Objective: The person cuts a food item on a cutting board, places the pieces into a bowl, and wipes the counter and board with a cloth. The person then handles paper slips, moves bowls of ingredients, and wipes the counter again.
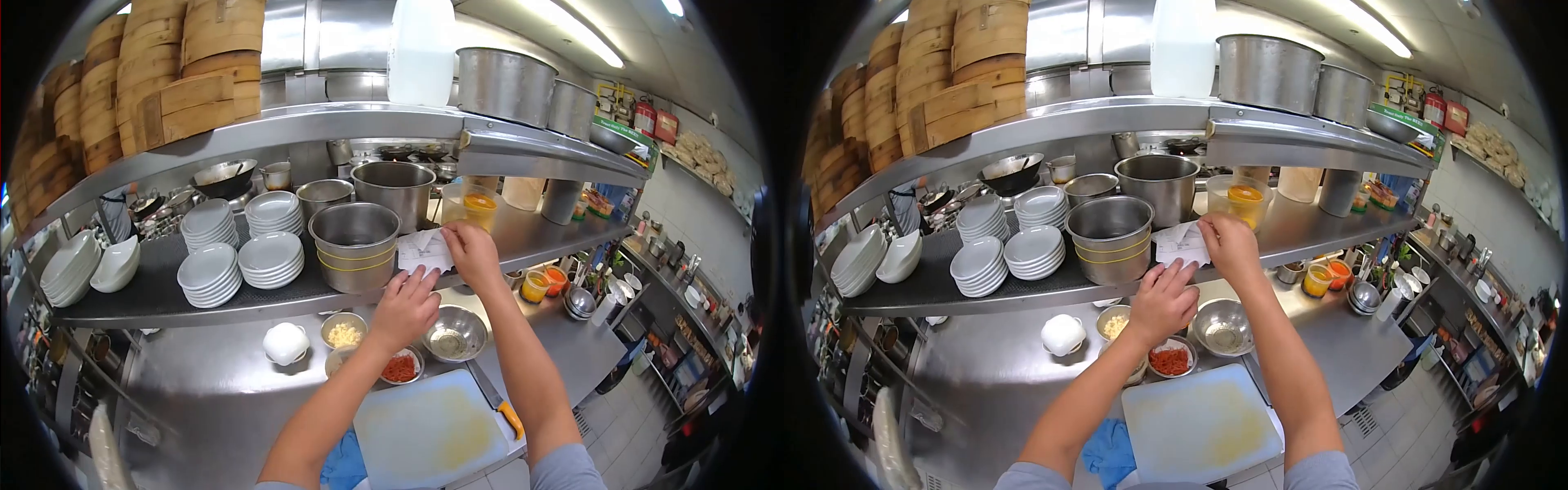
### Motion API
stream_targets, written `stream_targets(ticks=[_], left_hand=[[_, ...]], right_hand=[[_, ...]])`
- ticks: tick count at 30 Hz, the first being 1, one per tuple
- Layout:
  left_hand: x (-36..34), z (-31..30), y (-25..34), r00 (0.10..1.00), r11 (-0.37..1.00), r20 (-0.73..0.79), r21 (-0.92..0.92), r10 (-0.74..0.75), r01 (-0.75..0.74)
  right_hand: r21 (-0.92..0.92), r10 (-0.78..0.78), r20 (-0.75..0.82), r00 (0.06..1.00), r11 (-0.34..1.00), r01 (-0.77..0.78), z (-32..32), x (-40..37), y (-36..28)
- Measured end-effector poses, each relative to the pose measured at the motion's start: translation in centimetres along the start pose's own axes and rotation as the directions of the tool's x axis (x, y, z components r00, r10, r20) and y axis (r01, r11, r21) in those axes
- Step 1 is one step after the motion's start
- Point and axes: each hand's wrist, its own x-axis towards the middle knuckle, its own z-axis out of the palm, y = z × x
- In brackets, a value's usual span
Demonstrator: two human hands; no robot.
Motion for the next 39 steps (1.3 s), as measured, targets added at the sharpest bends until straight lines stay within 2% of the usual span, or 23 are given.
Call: stream_targets(ticks=[1,8,11,13,17,20,22,23,25,26,28,32,39], left_hand=[[-0.1,0.0,-0.1,1.0,1.0,0.001,0.004,-0.007,0.007],[-0.3,0.0,0.1,1.0,1.0,0.022,-0.013,-0.012,0.012],[-0.4,-0.2,0.1,1.0,1.0,0.016,-0.019,-0.017,0.018],[-0.4,-0.2,0.2,1.0,1.0,0.016,-0.023,-0.017,0.018],[-0.2,-0.4,0.2,0.999,0.999,0.028,-0.04,-0.027,0.028],[-0.4,-0.3,0.3,0.999,0.999,0.023,-0.046,-0.028,0.029],[-0.5,-0.1,0.1,1.0,0.999,0.015,-0.047,-0.026,0.027],[-0.5,0.0,0.1,1.0,0.999,0.019,-0.042,-0.022,0.023],[-0.5,0.0,0.1,1.0,0.999,0.02,-0.038,-0.018,0.019],[-0.5,0.0,0.1,1.0,1.0,0.007,-0.023,-0.014,0.014],[-0.5,0.0,0.2,1.0,1.0,-0.007,-0.01,-0.008,0.008],[-0.4,0.0,0.2,1.0,1.0,-0.015,-0.018,-0.002,0.001],[-0.4,0.0,0.2,1.0,1.0,-0.002,-0.025,0.002,-0.002]], right_hand=[[-0.026,-0.099,-0.1,0.99,0.995,0.096,0.2,0.1,-0.3],[0.048,-0.093,-0.099,0.991,0.994,0.098,0.6,0.5,-0.3],[0.122,-0.037,-0.069,0.997,0.991,0.045,0.6,0.3,0.2],[0.171,0.078,0.045,0.996,0.982,-0.084,0.5,0.1,0.2],[0.128,0.033,0.066,0.997,0.991,-0.041,0.2,-0.4,-0.3],[0.211,0.072,0.15,0.986,0.972,-0.103,0.0,-0.6,-0.4],[0.103,-0.025,0.244,0.969,0.995,0.0,-0.6,-0.6,-0.7],[0.102,-0.026,0.244,0.97,0.995,0.001,-0.7,-0.6,-0.7],[0.106,0.013,0.339,0.941,0.993,-0.052,-1.0,-0.4,-0.8],[0.104,0.012,0.339,0.941,0.993,-0.05,-1.1,-0.3,-0.9],[0.078,0.097,0.414,0.905,0.987,-0.141,-1.8,0.1,-1.5],[0.1,0.096,0.399,0.912,0.984,-0.148,-1.2,0.2,-0.3],[0.043,0.087,0.227,0.97,0.994,-0.1,-0.4,0.2,0.1]])
